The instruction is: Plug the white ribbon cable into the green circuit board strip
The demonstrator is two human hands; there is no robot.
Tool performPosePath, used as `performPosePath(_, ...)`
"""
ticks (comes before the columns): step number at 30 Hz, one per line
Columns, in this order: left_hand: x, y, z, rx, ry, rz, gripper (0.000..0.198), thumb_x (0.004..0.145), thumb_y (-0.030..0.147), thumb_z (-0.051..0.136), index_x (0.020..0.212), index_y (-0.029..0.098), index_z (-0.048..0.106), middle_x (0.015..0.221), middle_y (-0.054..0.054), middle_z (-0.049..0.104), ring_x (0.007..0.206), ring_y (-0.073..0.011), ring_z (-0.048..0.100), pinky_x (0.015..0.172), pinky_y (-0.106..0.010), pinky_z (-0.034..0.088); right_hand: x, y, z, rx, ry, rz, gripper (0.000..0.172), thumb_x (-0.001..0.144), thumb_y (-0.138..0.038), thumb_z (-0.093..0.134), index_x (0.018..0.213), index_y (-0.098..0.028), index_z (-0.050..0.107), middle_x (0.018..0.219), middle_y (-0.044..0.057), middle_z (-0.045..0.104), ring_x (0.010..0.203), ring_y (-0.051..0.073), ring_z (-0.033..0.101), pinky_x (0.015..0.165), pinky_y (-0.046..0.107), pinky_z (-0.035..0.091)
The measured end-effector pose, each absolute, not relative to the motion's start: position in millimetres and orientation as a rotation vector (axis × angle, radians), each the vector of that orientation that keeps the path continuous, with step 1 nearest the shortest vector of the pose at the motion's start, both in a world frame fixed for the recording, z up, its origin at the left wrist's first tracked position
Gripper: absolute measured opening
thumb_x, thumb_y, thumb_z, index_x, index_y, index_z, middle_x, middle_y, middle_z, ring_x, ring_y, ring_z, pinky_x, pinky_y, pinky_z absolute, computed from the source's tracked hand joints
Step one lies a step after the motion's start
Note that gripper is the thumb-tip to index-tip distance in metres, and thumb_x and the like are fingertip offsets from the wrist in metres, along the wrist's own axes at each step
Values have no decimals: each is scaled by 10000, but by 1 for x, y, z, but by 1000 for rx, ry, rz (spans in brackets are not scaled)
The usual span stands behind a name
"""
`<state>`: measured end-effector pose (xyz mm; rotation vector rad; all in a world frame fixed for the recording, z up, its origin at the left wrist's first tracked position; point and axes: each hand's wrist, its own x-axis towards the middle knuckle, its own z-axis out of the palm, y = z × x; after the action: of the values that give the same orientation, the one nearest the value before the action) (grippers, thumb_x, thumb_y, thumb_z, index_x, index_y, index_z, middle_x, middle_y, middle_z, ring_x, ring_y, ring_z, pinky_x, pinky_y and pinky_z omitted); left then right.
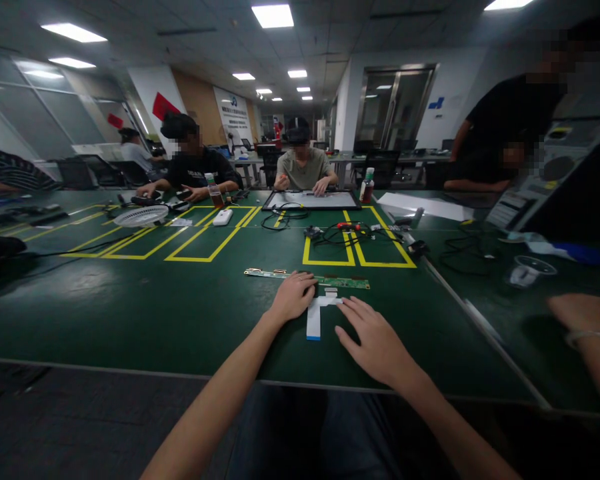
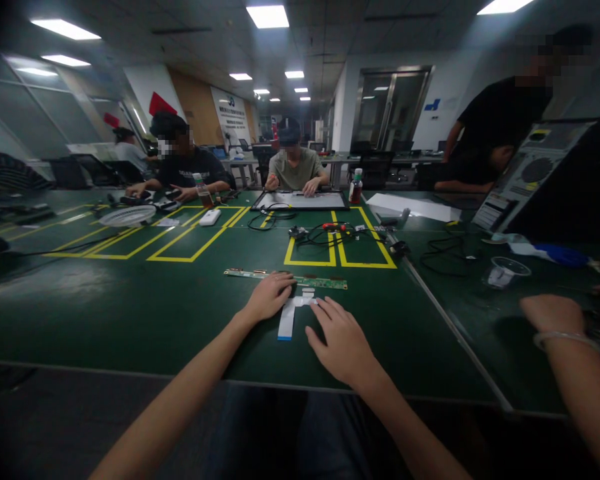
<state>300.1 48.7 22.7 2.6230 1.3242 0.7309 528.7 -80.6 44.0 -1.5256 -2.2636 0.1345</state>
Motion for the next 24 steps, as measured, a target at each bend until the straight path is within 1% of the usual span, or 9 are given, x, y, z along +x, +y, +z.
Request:
performPosePath(2, 299, 48, 22, 2637, 1308, 721, 395, 1052, 277, 481, 1321, 163, 747, 1446, -117, 686, 1396, -265, 597, 1243, -458, 410, 520, -70, 46, -1543, -2322, 148, 624, 1064, -504, 453, 1586, -164, 496, 1652, 135, 481, 1563, 305, 379, 1247, 511, 367)
performPosePath(4, 298, 46, 21, 2663, 1293, 695, 420, 1049, 290, 490, 1367, 140, 721, 1483, -130, 656, 1417, -282, 571, 1228, -453, 426, 517, -62, 44, -1562, -2361, 152, 665, 1072, -530, 422, 1611, -142, 454, 1663, 147, 461, 1571, 305, 365, 1254, 504, 350)
performPosePath(8, 299, 42, 22, 2734, 1225, 626, 442, 1054, 298, 475, 1407, 153, 698, 1501, -131, 640, 1376, -293, 584, 1192, -475, 460, 521, -56, 38, -1597, -2380, 119, 646, 1088, -518, 379, 1607, -142, 463, 1638, 147, 497, 1538, 302, 410, 1245, 493, 350)
performPosePath(13, 302, 38, 23, 2785, 1184, 616, 450, 1054, 307, 482, 1428, 155, 680, 1506, -142, 632, 1369, -302, 574, 1184, -493, 462, 524, -59, 36, -1582, -2374, 87, 628, 1080, -502, 412, 1629, -196, 431, 1637, 131, 495, 1517, 290, 421, 1225, 472, 363)
performPosePath(15, 302, 37, 23, 2787, 1187, 620, 450, 1056, 315, 484, 1432, 161, 677, 1500, -140, 635, 1370, -300, 573, 1185, -488, 461, 523, -57, 37, -1585, -2371, 77, 642, 1072, -507, 432, 1643, -215, 403, 1663, 126, 457, 1519, 288, 412, 1216, 473, 368)
performPosePath(18, 302, 38, 22, 2782, 1178, 632, 442, 1052, 313, 493, 1424, 166, 683, 1489, -141, 639, 1374, -298, 574, 1188, -483, 462, 520, -50, 37, -1587, -2399, 102, 664, 1069, -522, 428, 1657, -220, 370, 1722, 105, 368, 1565, 289, 341, 1233, 486, 332)
performPosePath(22, 301, 37, 21, 2762, 1178, 626, 441, 1044, 297, 502, 1418, 153, 685, 1493, -141, 636, 1439, -295, 535, 1246, -476, 406, 518, -43, 33, -1597, -2412, 158, 663, 1072, -531, 403, 1643, -195, 395, 1695, 110, 420, 1575, 284, 327, 1251, 491, 288)
performPosePath(24, 302, 37, 21, 2725, 1185, 597, 457, 1050, 302, 485, 1440, 148, 666, 1528, -143, 607, 1471, -292, 514, 1254, -464, 401, 518, -42, 31, -1588, -2403, 154, 650, 1072, -528, 400, 1630, -194, 418, 1684, 116, 437, 1573, 285, 330, 1252, 492, 283)
